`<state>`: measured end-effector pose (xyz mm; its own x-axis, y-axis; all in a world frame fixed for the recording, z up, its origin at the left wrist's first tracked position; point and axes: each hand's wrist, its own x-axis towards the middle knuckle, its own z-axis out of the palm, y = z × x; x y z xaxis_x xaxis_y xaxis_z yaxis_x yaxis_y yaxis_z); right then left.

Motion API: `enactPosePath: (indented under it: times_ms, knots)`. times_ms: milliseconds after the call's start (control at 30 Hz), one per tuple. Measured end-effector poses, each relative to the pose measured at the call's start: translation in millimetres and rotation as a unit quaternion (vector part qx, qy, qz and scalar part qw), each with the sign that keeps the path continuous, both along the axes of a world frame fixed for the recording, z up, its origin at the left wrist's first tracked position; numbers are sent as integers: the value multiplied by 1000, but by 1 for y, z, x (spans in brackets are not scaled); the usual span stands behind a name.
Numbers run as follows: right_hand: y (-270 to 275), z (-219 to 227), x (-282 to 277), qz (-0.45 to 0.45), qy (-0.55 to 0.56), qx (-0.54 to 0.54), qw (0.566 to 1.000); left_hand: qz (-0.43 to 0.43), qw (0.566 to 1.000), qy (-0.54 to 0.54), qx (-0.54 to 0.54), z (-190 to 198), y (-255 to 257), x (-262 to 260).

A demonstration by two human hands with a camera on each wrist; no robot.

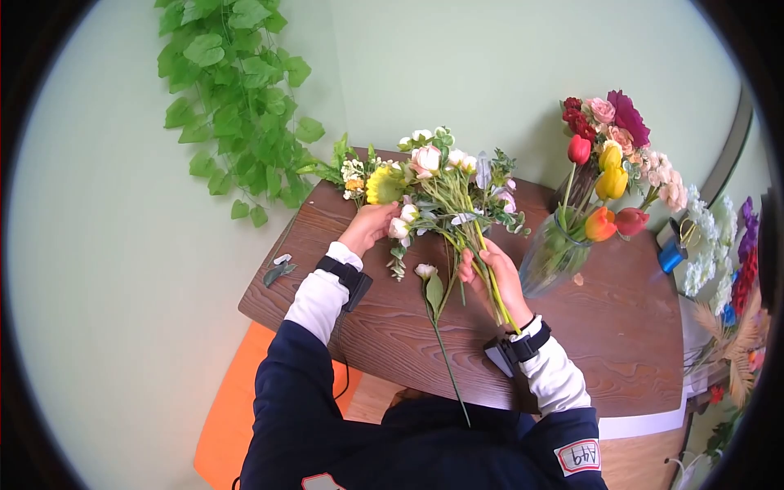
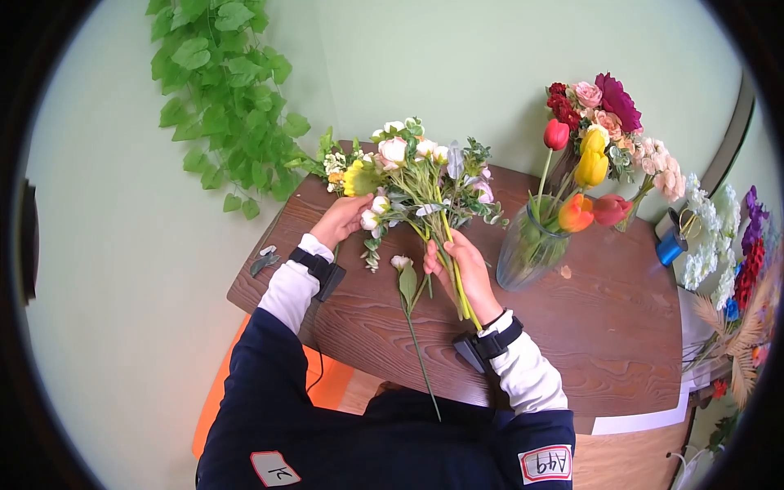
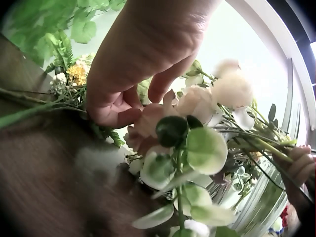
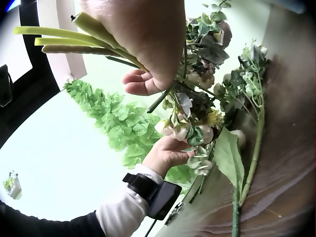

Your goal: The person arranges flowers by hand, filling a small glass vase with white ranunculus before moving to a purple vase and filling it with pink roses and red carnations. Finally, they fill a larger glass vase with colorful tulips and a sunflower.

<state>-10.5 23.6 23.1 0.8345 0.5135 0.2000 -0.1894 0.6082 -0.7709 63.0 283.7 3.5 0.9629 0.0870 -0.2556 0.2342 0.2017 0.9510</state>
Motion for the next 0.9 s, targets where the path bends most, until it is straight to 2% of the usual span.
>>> enactPosePath:
  times_ms: [133,200,267,333,400,467,500,533,600,633,800,900]
  knots:
    - [-4,-4,1,-3,5,4,1000,36,999,-3,-9,-6,2,7]
    - [-5,-5,1,1,13,21,1000,91,983,-122,107,-7,-2,9]
    - [-6,-4,1,10,9,19,1000,96,979,-150,101,1,-11,9]
    - [-8,-4,0,17,5,15,1000,104,958,-226,141,5,-18,14]
    - [-7,-5,1,32,-2,7,999,105,956,-219,165,10,-19,17]
    - [-7,-4,-1,31,1,9,999,65,974,-118,183,14,-19,21]
    - [-7,-3,-2,34,3,1,999,62,985,-94,133,15,-22,23]
    - [-7,-2,-4,36,5,-7,999,60,985,-95,133,17,-26,20]
    - [-7,-1,-5,37,-7,-23,999,84,991,-106,19,23,-31,14]
    - [-6,-3,-5,33,2,-16,999,91,994,-58,-16,26,-29,13]
    - [-10,-9,-3,33,31,23,999,70,989,-128,37,24,-13,16]
    - [-11,-5,-5,53,63,54,995,120,984,-128,25,33,-15,14]
